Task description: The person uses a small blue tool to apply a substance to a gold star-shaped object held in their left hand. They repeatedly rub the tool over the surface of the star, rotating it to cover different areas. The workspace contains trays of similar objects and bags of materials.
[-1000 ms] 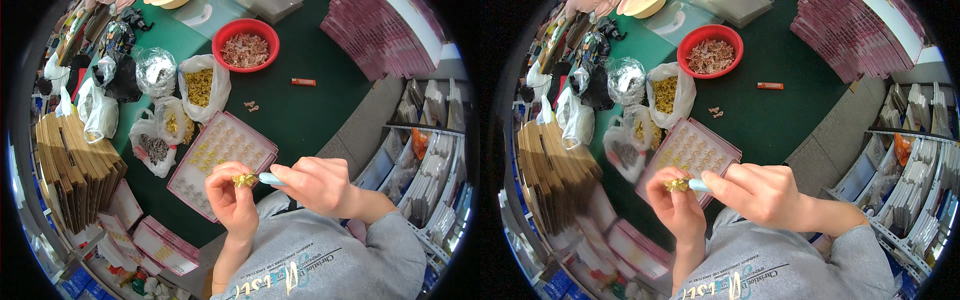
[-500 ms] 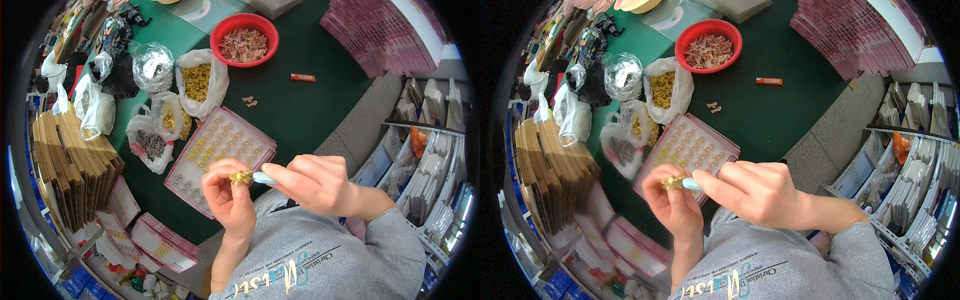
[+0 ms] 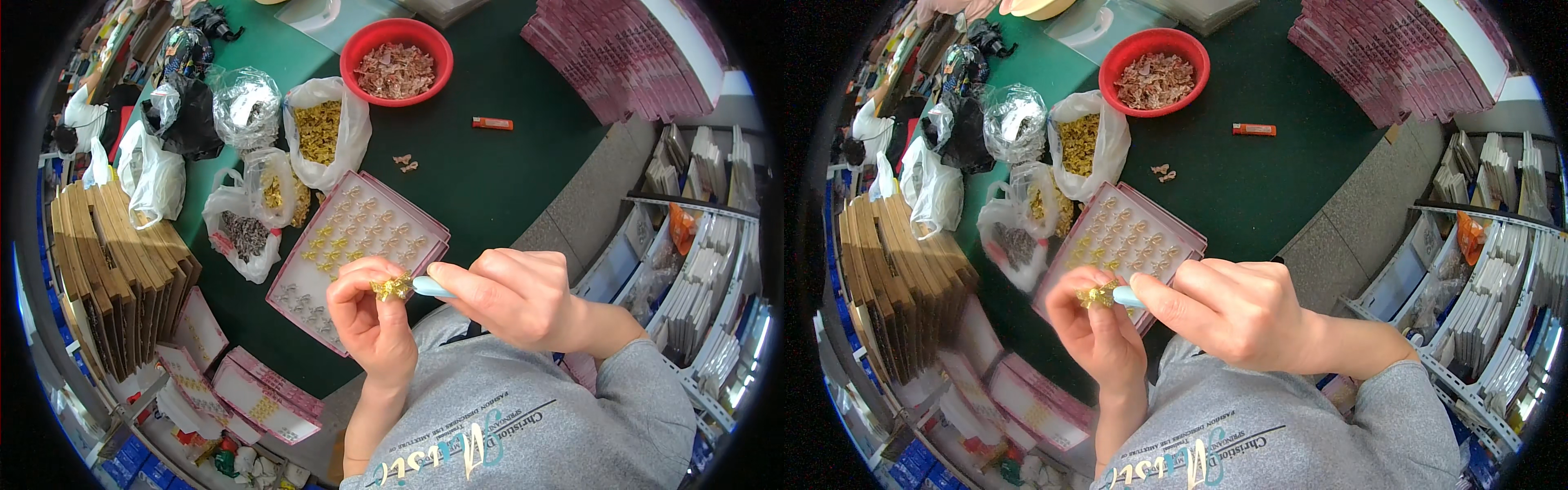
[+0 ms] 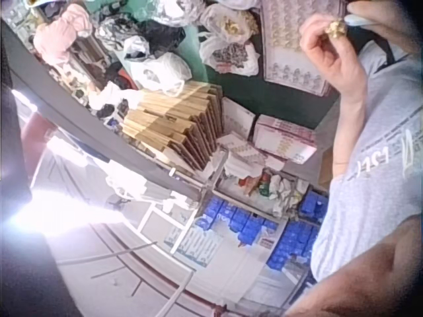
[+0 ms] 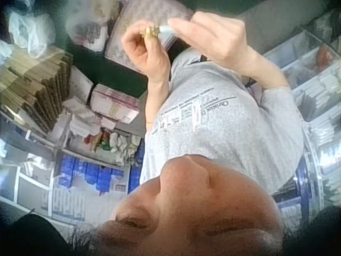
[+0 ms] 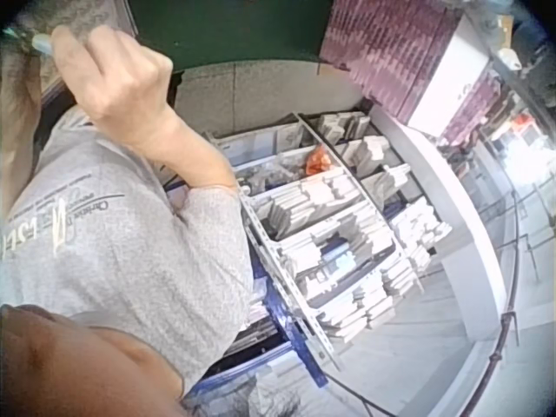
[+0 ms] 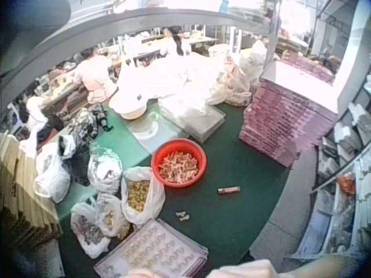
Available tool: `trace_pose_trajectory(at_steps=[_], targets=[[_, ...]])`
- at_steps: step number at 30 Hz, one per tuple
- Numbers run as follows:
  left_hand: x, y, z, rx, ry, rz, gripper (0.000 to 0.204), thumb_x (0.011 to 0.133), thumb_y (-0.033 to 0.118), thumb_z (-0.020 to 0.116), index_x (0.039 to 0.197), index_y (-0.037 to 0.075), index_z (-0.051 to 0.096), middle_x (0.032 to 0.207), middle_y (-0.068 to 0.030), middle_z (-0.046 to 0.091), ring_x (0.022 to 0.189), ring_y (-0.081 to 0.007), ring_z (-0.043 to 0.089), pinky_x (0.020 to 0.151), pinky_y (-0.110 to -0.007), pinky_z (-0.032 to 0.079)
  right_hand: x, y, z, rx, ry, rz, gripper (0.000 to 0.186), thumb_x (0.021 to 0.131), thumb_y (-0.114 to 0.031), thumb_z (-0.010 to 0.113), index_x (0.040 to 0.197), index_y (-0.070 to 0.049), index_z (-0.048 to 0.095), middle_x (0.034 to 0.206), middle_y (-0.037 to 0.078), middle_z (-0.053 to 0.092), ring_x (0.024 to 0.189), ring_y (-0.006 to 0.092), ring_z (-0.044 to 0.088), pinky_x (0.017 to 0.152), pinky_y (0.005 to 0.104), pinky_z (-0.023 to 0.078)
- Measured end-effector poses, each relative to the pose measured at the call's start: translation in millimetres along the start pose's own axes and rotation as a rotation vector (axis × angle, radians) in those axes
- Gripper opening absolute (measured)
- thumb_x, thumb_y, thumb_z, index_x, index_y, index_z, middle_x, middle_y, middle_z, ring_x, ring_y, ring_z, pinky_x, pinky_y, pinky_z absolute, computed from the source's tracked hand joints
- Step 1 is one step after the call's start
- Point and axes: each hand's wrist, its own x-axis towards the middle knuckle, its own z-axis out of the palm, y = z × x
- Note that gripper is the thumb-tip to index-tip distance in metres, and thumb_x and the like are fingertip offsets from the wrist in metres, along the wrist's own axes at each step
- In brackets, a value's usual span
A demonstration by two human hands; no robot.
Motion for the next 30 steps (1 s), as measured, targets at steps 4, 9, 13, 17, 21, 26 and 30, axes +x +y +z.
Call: trace_pose_trajectory(at_steps=[4, 9, 13, 17, 21, 26, 30], targets=[[0.4, 0.2, 0.0, 0.006, -0.004, 0.005, 0.013, 0.086, 0.002, 0.051, 0.095, 0.003, 0.043, 0.091, -0.0110, 0.048, 0.081, -0.0137, 0.047, 0.070, -0.024, 0.042, -1.5, -0.4, 1.1, -0.040, 0.021, 0.011, 0.038, 0.059, -0.010, 0.060, 0.096, -0.005, 0.063, 0.060, 0.000, 0.045, 0.047, 0.0099, 0.051, 0.040, 0.0218, 0.042], [0.2, 0.1, -0.3, 0.014, -0.002, -0.001, 0.013, 0.086, 0.001, 0.051, 0.095, 0.003, 0.043, 0.091, -0.0111, 0.048, 0.081, -0.0137, 0.047, 0.070, -0.024, 0.042, -1.8, -0.6, 0.5, -0.045, 0.012, 0.004, 0.037, 0.059, -0.010, 0.060, 0.096, -0.005, 0.063, 0.060, 0.000, 0.045, 0.047, 0.0099, 0.051, 0.040, 0.0217, 0.041], [0.3, -0.3, 0.0, 0.011, -0.005, 0.009, 0.013, 0.085, 0.001, 0.050, 0.095, 0.003, 0.042, 0.091, -0.0110, 0.048, 0.081, -0.0137, 0.047, 0.069, -0.024, 0.042, -1.4, 0.2, 1.1, -0.045, 0.022, -0.005, 0.036, 0.060, -0.010, 0.060, 0.095, -0.004, 0.063, 0.059, 0.000, 0.044, 0.046, 0.0098, 0.050, 0.039, 0.0217, 0.041], [0.6, -0.5, 0.1, 0.018, -0.007, 0.017, 0.013, 0.085, 0.000, 0.050, 0.095, 0.003, 0.042, 0.090, -0.0109, 0.048, 0.080, -0.0133, 0.047, 0.068, -0.023, 0.042, -2.1, 0.2, 1.1, -0.040, 0.011, -0.014, 0.036, 0.060, -0.011, 0.060, 0.096, -0.004, 0.063, 0.060, 0.000, 0.044, 0.047, 0.0098, 0.050, 0.039, 0.0217, 0.041], [0.9, -0.3, 0.5, 0.012, -0.009, 0.004, 0.013, 0.085, -0.001, 0.050, 0.095, 0.003, 0.042, 0.090, -0.0110, 0.048, 0.079, -0.0128, 0.047, 0.067, -0.023, 0.042, -2.2, 0.4, 1.4, -0.042, 0.004, -0.010, 0.036, 0.060, -0.011, 0.060, 0.096, -0.004, 0.063, 0.061, 0.000, 0.044, 0.047, 0.0098, 0.050, 0.040, 0.0217, 0.041], [0.1, 1.1, 0.7, -0.009, 0.004, -0.020, 0.013, 0.085, -0.001, 0.050, 0.095, 0.003, 0.042, 0.091, -0.0111, 0.048, 0.079, -0.0124, 0.047, 0.066, -0.022, 0.042, -1.6, 0.0, 1.6, -0.041, -0.009, -0.007, 0.036, 0.060, -0.011, 0.060, 0.096, -0.004, 0.063, 0.061, 0.000, 0.044, 0.047, 0.0100, 0.050, 0.040, 0.0216, 0.041], [-0.1, 0.0, -1.0, -0.009, 0.001, -0.034, 0.013, 0.085, -0.001, 0.049, 0.096, 0.003, 0.042, 0.091, -0.0110, 0.048, 0.080, -0.0122, 0.047, 0.067, -0.022, 0.042, -1.5, 0.5, 2.1, -0.045, -0.002, -0.006, 0.036, 0.061, -0.011, 0.060, 0.096, -0.004, 0.063, 0.060, 0.000, 0.043, 0.047, 0.0101, 0.050, 0.039, 0.0218, 0.041]])
